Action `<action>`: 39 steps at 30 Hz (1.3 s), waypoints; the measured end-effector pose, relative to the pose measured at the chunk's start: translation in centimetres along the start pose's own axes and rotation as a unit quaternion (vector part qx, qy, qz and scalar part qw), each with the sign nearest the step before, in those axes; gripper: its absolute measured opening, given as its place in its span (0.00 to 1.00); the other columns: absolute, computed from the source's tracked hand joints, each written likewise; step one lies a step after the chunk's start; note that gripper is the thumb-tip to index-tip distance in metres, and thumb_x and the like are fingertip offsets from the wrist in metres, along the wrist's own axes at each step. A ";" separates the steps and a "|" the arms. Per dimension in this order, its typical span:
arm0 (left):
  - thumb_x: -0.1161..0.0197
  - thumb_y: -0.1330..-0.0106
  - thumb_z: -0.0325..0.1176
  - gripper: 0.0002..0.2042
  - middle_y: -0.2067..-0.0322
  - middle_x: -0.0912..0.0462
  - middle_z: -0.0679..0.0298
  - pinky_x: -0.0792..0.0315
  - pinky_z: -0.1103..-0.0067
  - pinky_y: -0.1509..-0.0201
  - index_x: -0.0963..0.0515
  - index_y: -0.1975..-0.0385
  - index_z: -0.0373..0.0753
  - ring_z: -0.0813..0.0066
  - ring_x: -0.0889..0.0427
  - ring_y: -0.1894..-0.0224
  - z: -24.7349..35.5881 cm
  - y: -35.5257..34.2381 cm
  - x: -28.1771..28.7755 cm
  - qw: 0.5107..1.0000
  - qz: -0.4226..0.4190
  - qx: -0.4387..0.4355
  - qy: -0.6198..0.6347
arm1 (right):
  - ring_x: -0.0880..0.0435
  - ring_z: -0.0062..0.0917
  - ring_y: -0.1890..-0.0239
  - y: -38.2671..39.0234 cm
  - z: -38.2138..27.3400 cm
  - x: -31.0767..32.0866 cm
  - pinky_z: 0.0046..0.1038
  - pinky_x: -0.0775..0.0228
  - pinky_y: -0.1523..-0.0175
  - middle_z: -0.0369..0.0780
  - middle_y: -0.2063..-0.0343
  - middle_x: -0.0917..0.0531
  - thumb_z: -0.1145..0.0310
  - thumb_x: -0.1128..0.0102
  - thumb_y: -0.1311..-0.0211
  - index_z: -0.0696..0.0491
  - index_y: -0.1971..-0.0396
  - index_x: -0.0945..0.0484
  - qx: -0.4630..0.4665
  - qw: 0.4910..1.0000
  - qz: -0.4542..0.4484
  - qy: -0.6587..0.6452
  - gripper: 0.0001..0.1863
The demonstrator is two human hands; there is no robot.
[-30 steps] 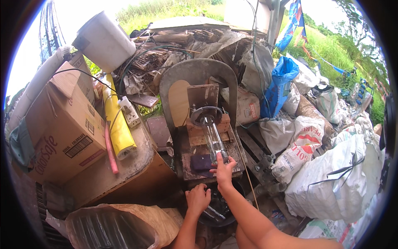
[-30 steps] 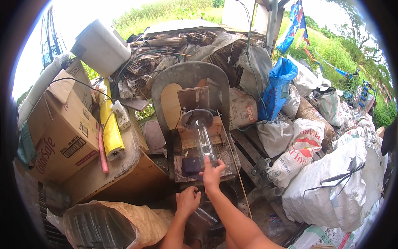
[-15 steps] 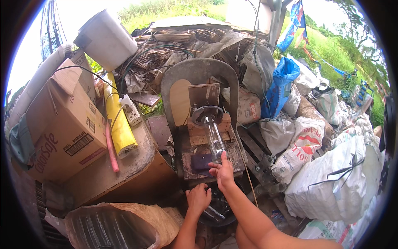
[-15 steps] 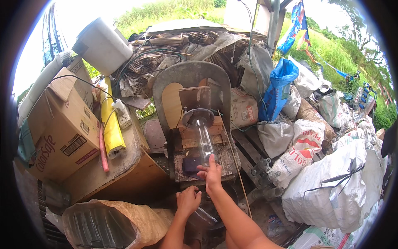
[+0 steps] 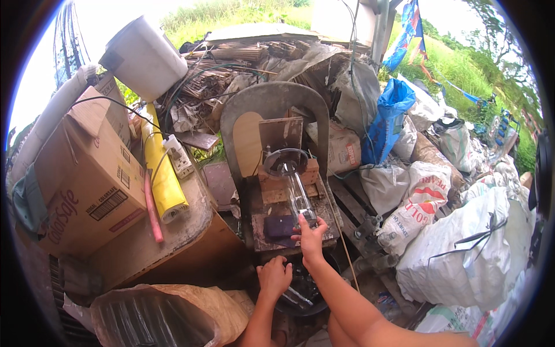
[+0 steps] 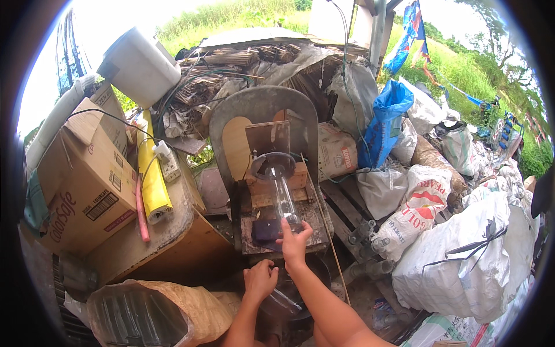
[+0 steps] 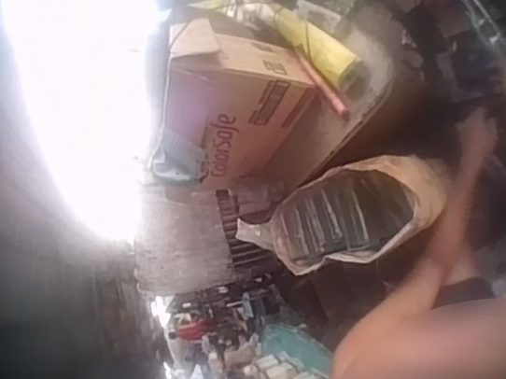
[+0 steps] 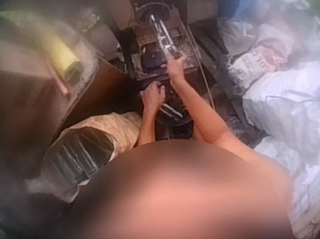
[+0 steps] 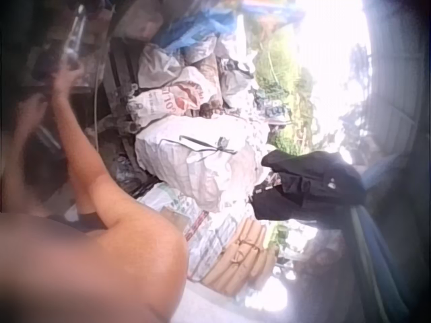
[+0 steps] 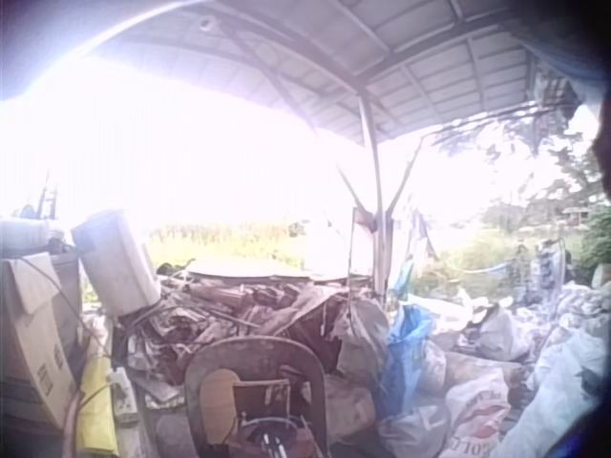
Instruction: The person sits on the ground and uses a bench grinder to smooth the edges of a clear glass bottle. They hold the bottle against the spinning wheel, rotate it to grind different sides, and then place it into a bucket before picking up another bottle to repeat the process.
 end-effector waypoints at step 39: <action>0.35 0.26 0.44 0.15 0.56 0.08 0.56 0.30 0.52 0.42 0.15 0.50 0.41 0.52 0.10 0.51 0.0 0.1 -0.1 1.000 0.001 -0.005 0.005 | 0.16 0.23 0.59 0.1 0.3 -0.6 0.24 0.18 0.58 0.41 0.53 0.18 0.54 0.28 0.23 0.53 0.31 0.46 0.018 1.000 -0.006 -0.019 0.39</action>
Point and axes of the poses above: each hand's wrist, its own y-axis away from the middle knuckle, its own x-axis out of the back of the hand, z = x × y, the point moved 5 cm from there along -y, towards the middle knuckle
